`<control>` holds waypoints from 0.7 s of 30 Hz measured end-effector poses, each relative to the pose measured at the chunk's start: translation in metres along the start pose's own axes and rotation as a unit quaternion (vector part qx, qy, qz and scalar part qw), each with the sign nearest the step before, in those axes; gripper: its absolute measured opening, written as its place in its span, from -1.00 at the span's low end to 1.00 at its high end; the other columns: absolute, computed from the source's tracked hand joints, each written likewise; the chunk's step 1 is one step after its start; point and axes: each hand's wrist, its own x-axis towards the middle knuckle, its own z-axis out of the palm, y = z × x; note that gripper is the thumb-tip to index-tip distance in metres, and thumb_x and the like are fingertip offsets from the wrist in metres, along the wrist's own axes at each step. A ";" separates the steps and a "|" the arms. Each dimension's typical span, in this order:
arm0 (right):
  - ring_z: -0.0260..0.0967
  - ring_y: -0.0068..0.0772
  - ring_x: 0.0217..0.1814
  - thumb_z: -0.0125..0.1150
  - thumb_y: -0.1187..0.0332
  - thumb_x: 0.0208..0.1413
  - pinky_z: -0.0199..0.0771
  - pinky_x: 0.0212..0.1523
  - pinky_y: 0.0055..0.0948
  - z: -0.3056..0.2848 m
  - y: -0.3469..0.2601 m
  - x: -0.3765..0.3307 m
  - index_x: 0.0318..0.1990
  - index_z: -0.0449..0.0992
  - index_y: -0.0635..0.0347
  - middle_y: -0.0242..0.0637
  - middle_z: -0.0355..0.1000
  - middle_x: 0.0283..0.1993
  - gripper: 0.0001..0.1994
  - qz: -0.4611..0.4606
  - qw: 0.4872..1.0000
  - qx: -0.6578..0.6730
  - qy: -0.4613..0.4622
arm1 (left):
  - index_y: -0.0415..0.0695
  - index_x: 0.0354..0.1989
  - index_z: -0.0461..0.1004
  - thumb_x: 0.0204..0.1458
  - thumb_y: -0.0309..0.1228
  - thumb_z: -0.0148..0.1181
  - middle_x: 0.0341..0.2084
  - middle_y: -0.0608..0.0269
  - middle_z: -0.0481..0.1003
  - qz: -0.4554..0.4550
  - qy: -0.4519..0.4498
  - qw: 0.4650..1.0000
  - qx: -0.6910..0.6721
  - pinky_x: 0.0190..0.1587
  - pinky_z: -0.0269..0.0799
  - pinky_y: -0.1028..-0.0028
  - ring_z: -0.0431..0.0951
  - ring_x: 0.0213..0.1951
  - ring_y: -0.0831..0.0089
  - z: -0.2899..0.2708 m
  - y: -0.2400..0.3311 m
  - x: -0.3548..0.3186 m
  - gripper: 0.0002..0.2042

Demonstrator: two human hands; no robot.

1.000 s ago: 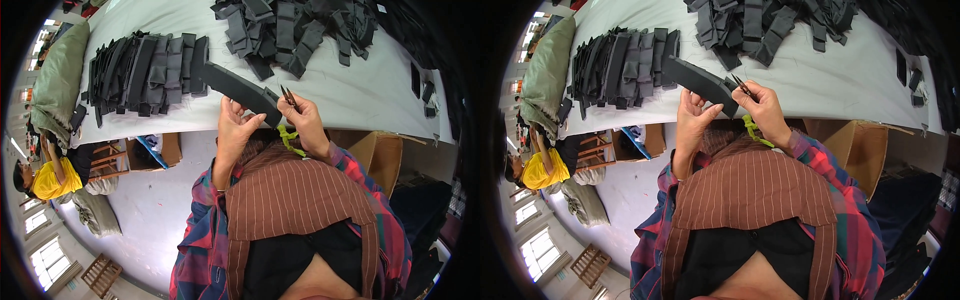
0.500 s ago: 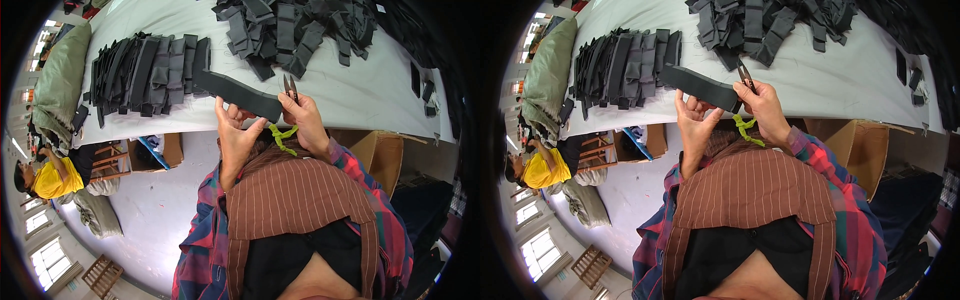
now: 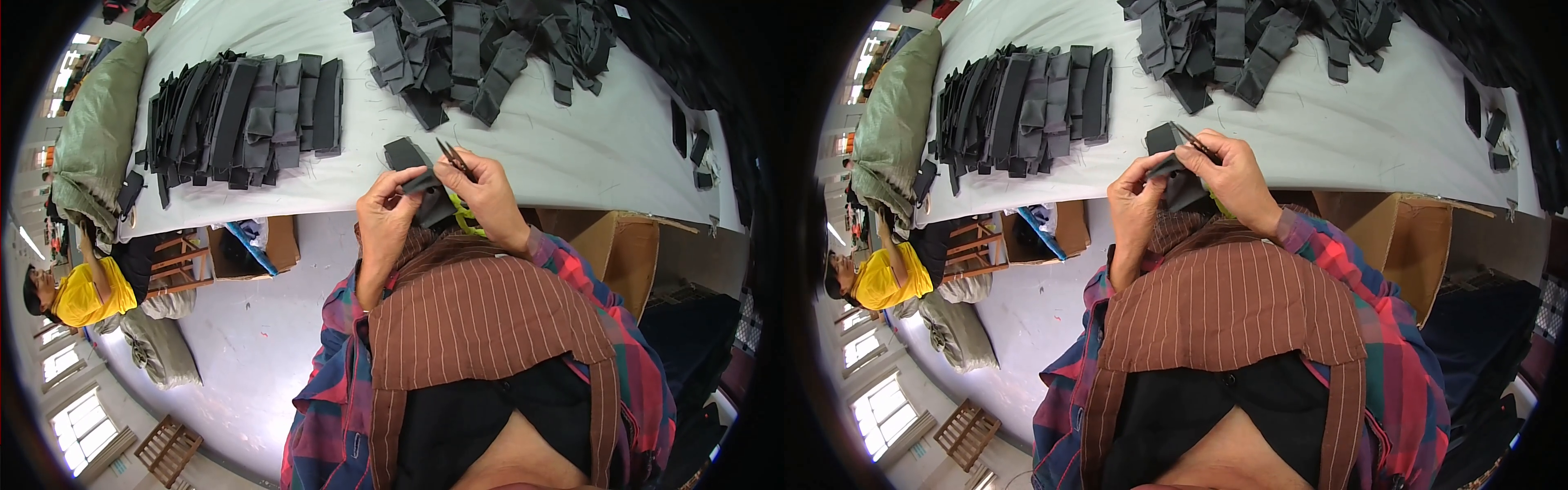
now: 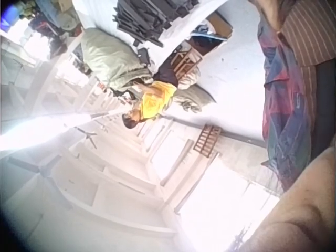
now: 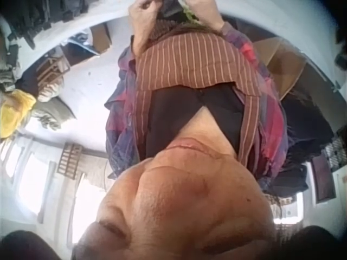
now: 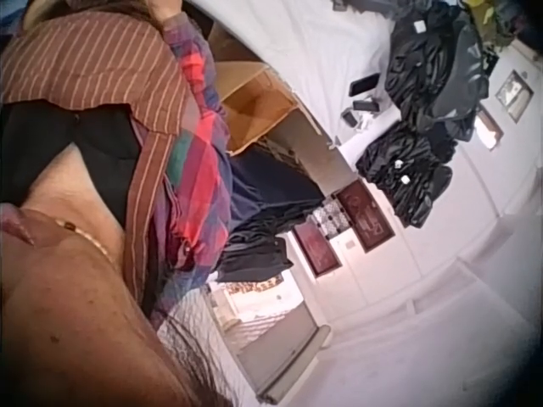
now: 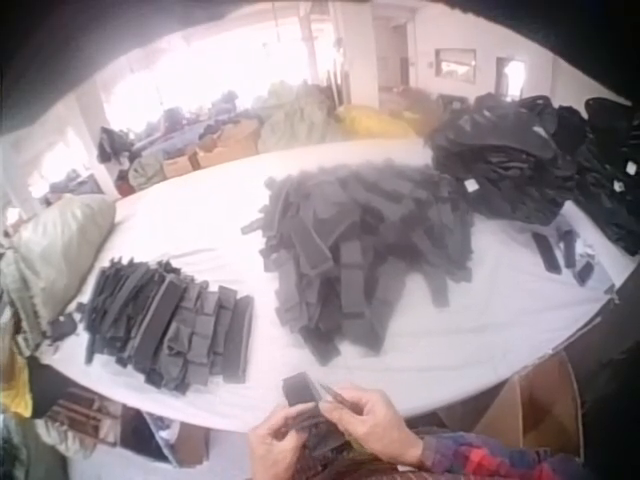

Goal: Trim loose threads from black fabric straps using small thread snips.

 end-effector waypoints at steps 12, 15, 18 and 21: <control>0.38 -0.48 -0.48 0.33 0.43 -0.06 0.37 -0.39 -0.54 -0.002 -0.004 -0.013 -0.23 0.54 0.15 -0.29 0.48 -0.39 -0.80 -0.136 0.964 -0.204 -0.101 | -0.28 -0.47 0.55 -0.01 -0.42 0.32 -0.64 0.46 0.32 -0.007 0.116 0.993 0.035 -0.55 0.11 0.64 0.21 -0.56 0.74 -0.005 -0.005 0.007 -0.84; 0.39 -0.46 -0.45 0.35 0.37 -0.07 0.39 -0.36 -0.50 -0.002 -0.028 -0.006 -0.25 0.54 0.14 -0.32 0.50 -0.38 -0.80 -0.172 0.944 -0.281 -0.010 | -0.27 -0.43 0.56 -0.11 -0.51 0.36 -0.59 0.38 0.30 0.058 0.154 0.982 0.090 -0.50 0.19 0.59 0.27 -0.54 0.65 -0.001 0.002 0.007 -0.89; 0.39 -0.43 -0.45 0.34 0.28 -0.06 0.37 -0.37 -0.46 -0.001 -0.034 0.000 -0.27 0.56 0.10 -0.34 0.48 -0.41 -0.80 -0.222 0.926 -0.304 0.021 | -0.22 -0.43 0.57 -0.23 -0.60 0.37 -0.57 0.28 0.28 0.137 0.168 0.946 0.239 -0.47 0.24 0.53 0.33 -0.52 0.50 -0.004 0.001 0.006 -0.85; 0.38 -0.40 -0.48 0.32 0.27 -0.06 0.35 -0.39 -0.45 0.000 -0.035 -0.002 -0.29 0.57 0.09 -0.36 0.48 -0.46 -0.82 -0.225 0.914 -0.336 0.019 | -0.19 -0.41 0.57 -0.34 -0.63 0.36 -0.54 0.20 0.29 0.179 0.163 0.930 0.276 -0.44 0.29 0.48 0.37 -0.49 0.35 -0.005 0.003 0.006 -0.77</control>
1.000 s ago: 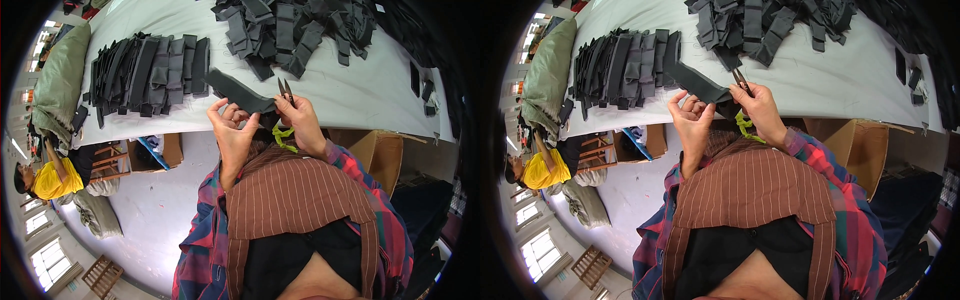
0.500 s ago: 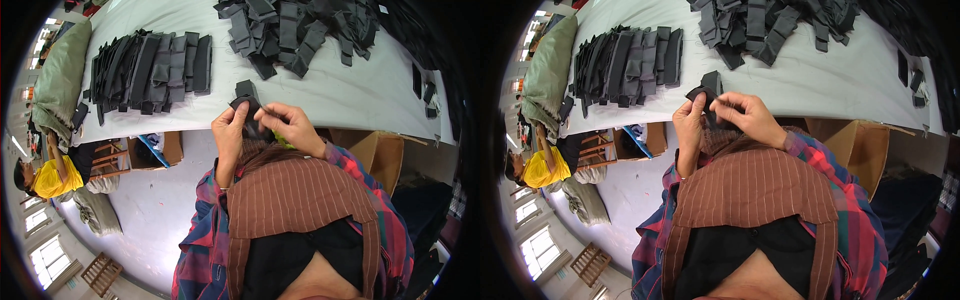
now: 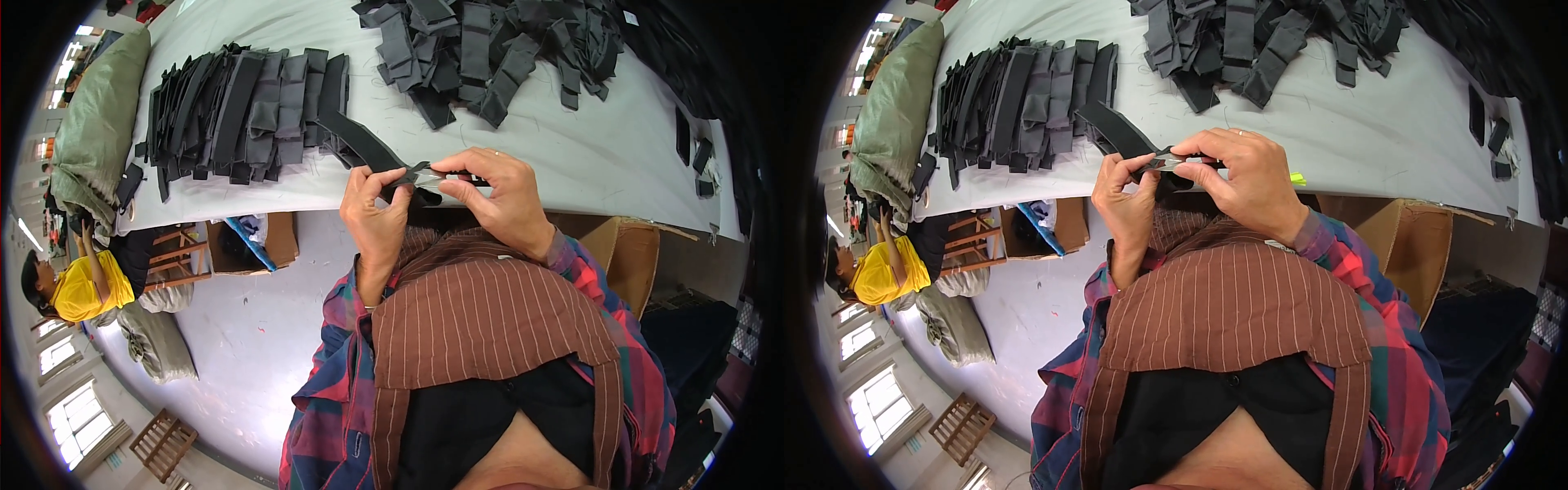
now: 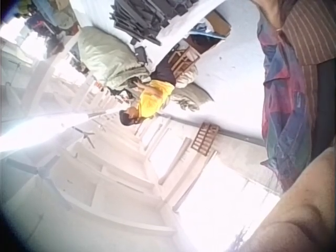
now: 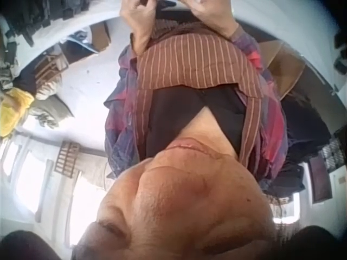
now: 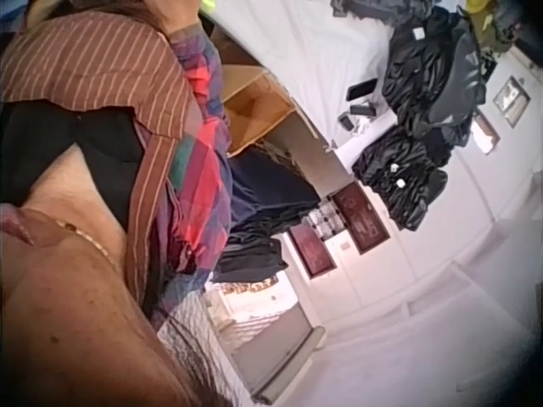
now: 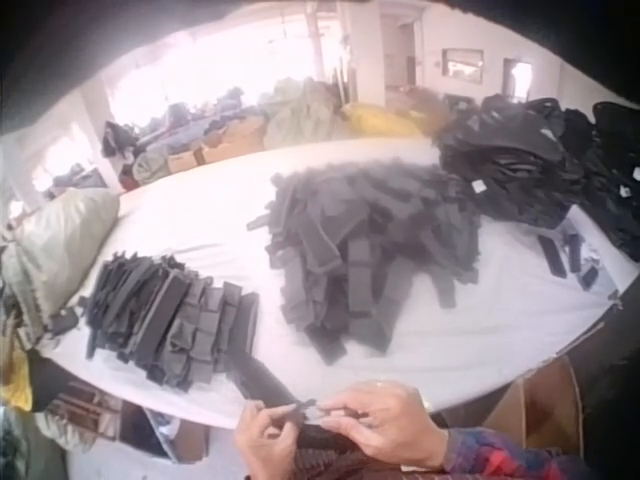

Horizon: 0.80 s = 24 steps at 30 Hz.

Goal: Trim loose threads from black fabric straps using small thread snips.

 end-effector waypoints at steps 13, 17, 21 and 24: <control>0.36 -0.35 -0.52 0.31 0.27 -0.07 0.24 -0.41 -0.44 -0.006 -0.004 -0.002 -0.42 0.53 0.06 -0.41 0.44 -0.55 -0.87 -0.036 0.991 -0.130 -0.014 | -0.19 -0.43 0.55 -0.39 -0.63 0.34 -0.50 0.13 0.34 0.081 -0.005 0.995 0.058 -0.39 0.38 0.40 0.45 -0.42 0.21 -0.001 0.001 0.000 -0.75; 0.36 -0.34 -0.49 0.34 0.25 -0.10 0.26 -0.41 -0.45 -0.006 -0.005 0.000 -0.37 0.54 0.04 -0.41 0.43 -0.52 -0.83 -0.011 0.998 -0.058 0.016 | -0.26 -0.45 0.53 -0.22 -0.57 0.37 -0.47 0.28 0.41 -0.057 -0.003 0.994 -0.096 -0.39 0.34 0.50 0.42 -0.46 0.50 -0.002 0.001 0.001 -0.86; 0.33 -0.31 -0.42 0.40 0.37 -0.18 0.33 -0.35 -0.41 0.007 -0.002 -0.006 -0.24 0.55 0.13 -0.32 0.37 -0.41 -0.72 -0.006 0.999 0.002 -0.045 | -0.27 -0.50 0.53 -0.02 -0.47 0.33 -0.54 0.45 0.44 -0.205 -0.001 0.942 -0.264 -0.42 0.18 0.69 0.31 -0.47 0.75 0.002 -0.018 -0.001 -0.86; 0.33 -0.37 -0.39 0.36 0.47 -0.19 0.35 -0.34 -0.42 0.018 0.010 -0.015 -0.26 0.54 0.14 -0.36 0.31 -0.37 -0.75 0.036 0.996 -0.003 -0.085 | -0.24 -0.49 0.54 -0.01 -0.46 0.32 -0.56 0.46 0.44 -0.263 0.012 0.902 -0.342 -0.43 0.16 0.71 0.31 -0.47 0.75 0.005 -0.019 -0.002 -0.87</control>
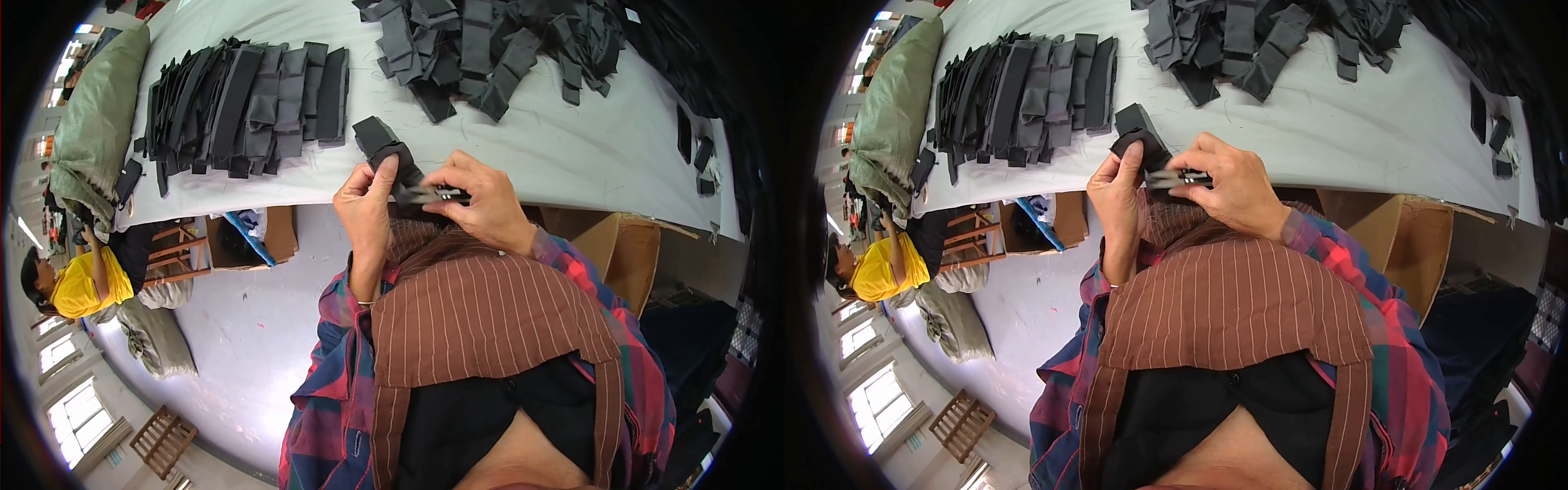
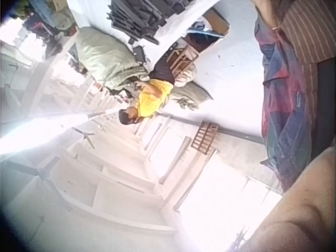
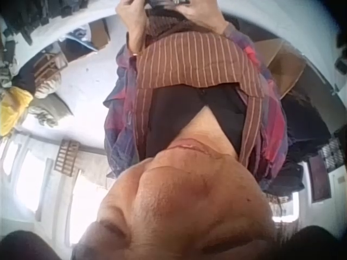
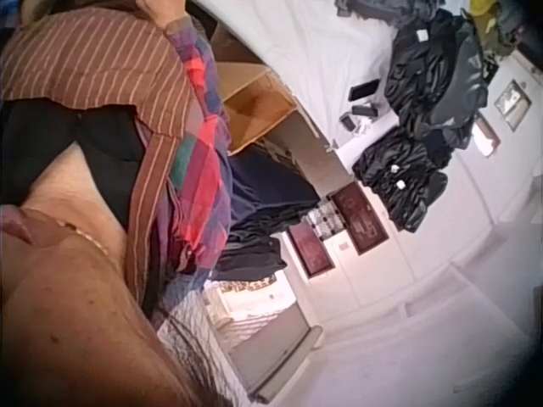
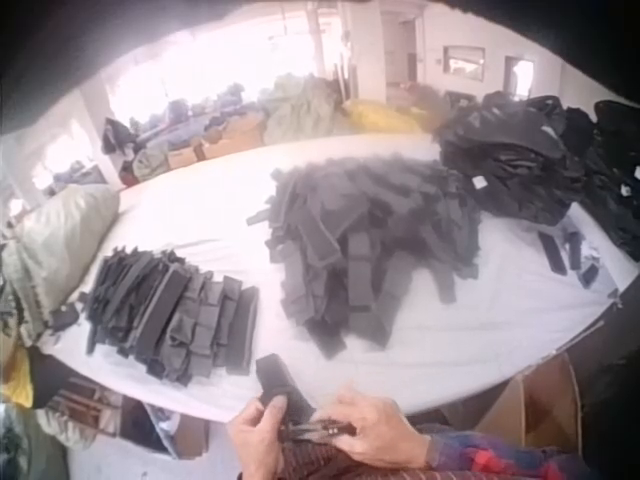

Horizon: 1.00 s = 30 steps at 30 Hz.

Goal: Trim loose threads from black fabric straps using small thread snips.

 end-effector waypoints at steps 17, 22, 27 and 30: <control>0.42 -0.44 -0.36 0.15 0.77 -0.40 0.39 -0.42 -0.46 0.020 0.016 -0.008 -0.37 0.56 0.17 -0.35 0.40 -0.30 -0.65 -0.154 0.985 0.071 -0.015 | -0.15 -0.09 0.25 0.15 -0.04 0.07 -0.26 0.20 0.41 -0.209 -0.013 0.967 -0.143 -0.30 0.42 0.47 0.41 -0.38 0.47 0.007 0.025 -0.009 -0.58; 0.43 -0.39 -0.34 0.22 0.70 -0.36 0.40 -0.39 -0.42 0.021 0.011 -0.006 -0.41 0.55 0.14 -0.38 0.42 -0.32 -0.71 -0.168 0.982 -0.004 -0.082 | -0.18 -0.10 0.21 0.19 -0.14 0.05 -0.26 0.11 0.45 -0.200 -0.068 0.942 -0.262 -0.42 0.48 0.43 0.44 -0.45 0.44 -0.004 0.017 -0.004 -0.65; 0.41 -0.42 -0.33 0.36 0.48 -0.18 0.40 -0.33 -0.47 0.001 -0.015 0.019 -0.29 0.56 0.14 -0.38 0.45 -0.33 -0.78 -0.047 0.989 0.137 0.035 | -0.16 -0.16 0.25 0.19 -0.32 0.08 -0.39 0.19 0.43 -0.117 -0.033 0.987 -0.107 -0.57 0.31 0.57 0.38 -0.58 0.53 0.006 0.029 -0.016 -0.79; 0.42 -0.47 -0.39 0.36 0.40 -0.11 0.40 -0.34 -0.49 0.010 -0.010 0.034 -0.30 0.58 0.20 -0.37 0.45 -0.45 -0.82 -0.055 0.982 0.099 0.149 | -0.18 0.04 0.16 0.16 -0.38 0.12 -0.42 0.23 0.42 -0.066 -0.118 0.989 -0.058 -0.56 0.29 0.61 0.38 -0.56 0.58 0.017 0.029 -0.026 -0.64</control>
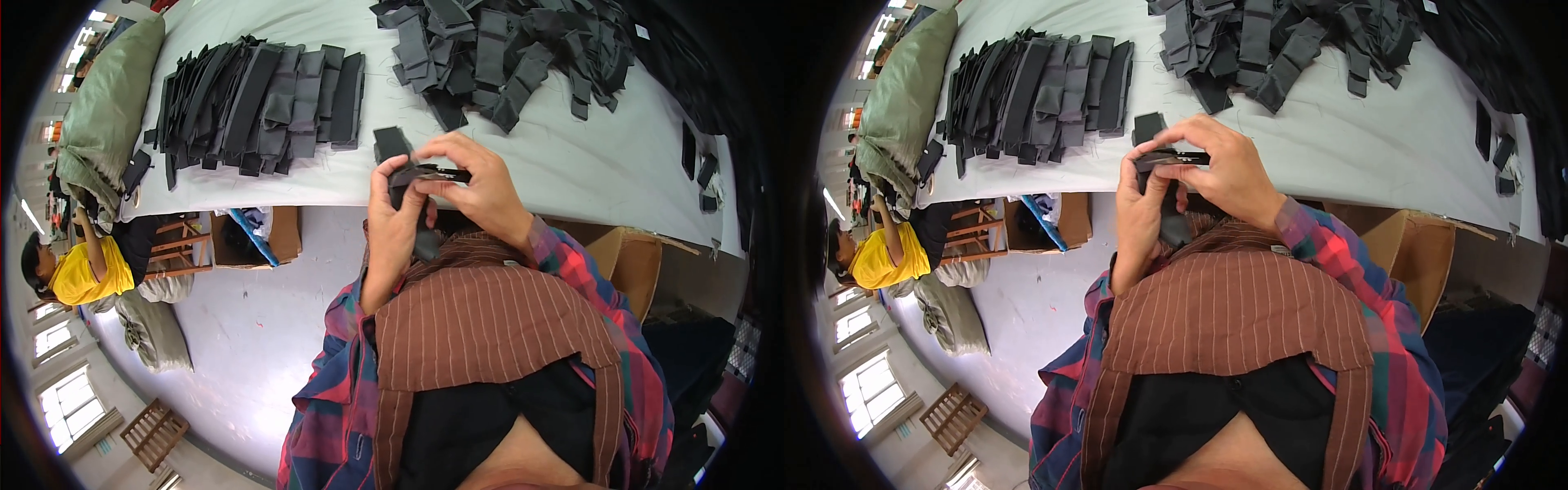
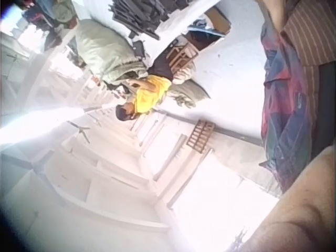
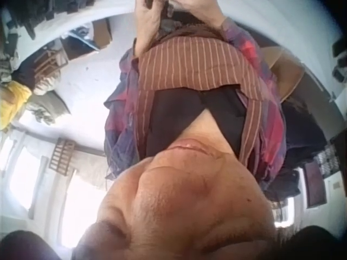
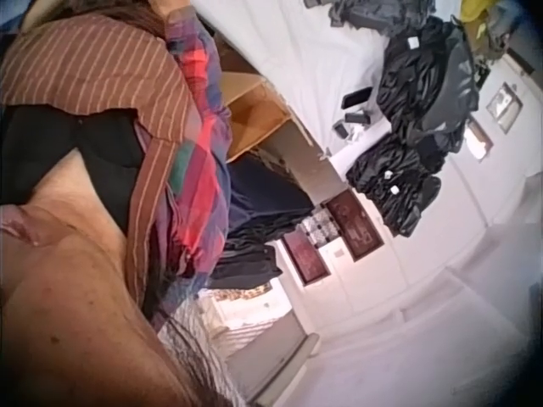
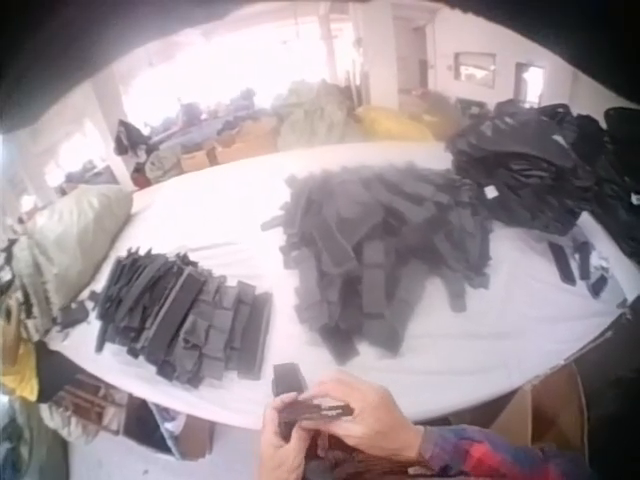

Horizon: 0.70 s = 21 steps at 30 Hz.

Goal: Trim loose threads from black fabric straps using small thread snips.

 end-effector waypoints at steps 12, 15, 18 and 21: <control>-0.01 -0.84 -0.57 0.28 0.40 0.06 -0.07 -0.60 -0.67 -0.012 -0.001 0.019 -0.48 0.49 0.24 -0.66 0.21 -0.61 -0.85 0.127 0.981 0.143 -0.014 | -0.26 0.26 0.10 0.10 -0.52 0.10 -0.10 0.05 0.42 -0.108 -0.053 0.989 0.089 -0.16 0.42 0.55 0.51 -0.20 0.45 -0.032 0.012 -0.001 -0.46; 0.05 -0.83 -0.55 0.28 0.37 0.07 0.01 -0.56 -0.68 -0.017 -0.011 0.023 -0.47 0.50 0.23 -0.65 0.26 -0.59 -0.84 0.165 0.957 0.238 -0.018 | -0.28 -0.02 0.39 0.13 -0.34 0.12 -0.05 0.14 0.42 0.191 -0.095 0.908 0.360 -0.03 0.32 0.54 0.44 -0.04 0.43 -0.036 0.013 0.003 -0.68; 0.14 -0.82 -0.51 0.28 0.34 0.07 0.14 -0.51 -0.69 -0.026 -0.008 0.028 -0.43 0.52 0.24 -0.61 0.32 -0.55 -0.84 0.223 0.928 0.298 -0.037 | -0.28 -0.04 0.41 0.17 -0.28 0.08 -0.05 0.22 0.40 0.176 -0.139 0.937 0.267 0.04 0.25 0.54 0.37 0.01 0.50 -0.022 0.032 -0.002 -0.68; 0.17 -0.79 -0.51 0.27 0.31 0.08 0.19 -0.48 -0.69 -0.024 0.002 0.032 -0.40 0.53 0.24 -0.59 0.33 -0.54 -0.83 0.212 0.939 0.261 -0.070 | -0.29 -0.04 0.39 0.21 -0.31 0.04 -0.20 0.31 0.41 0.051 -0.136 0.985 0.097 -0.07 0.27 0.62 0.35 -0.16 0.64 -0.008 0.035 -0.009 -0.70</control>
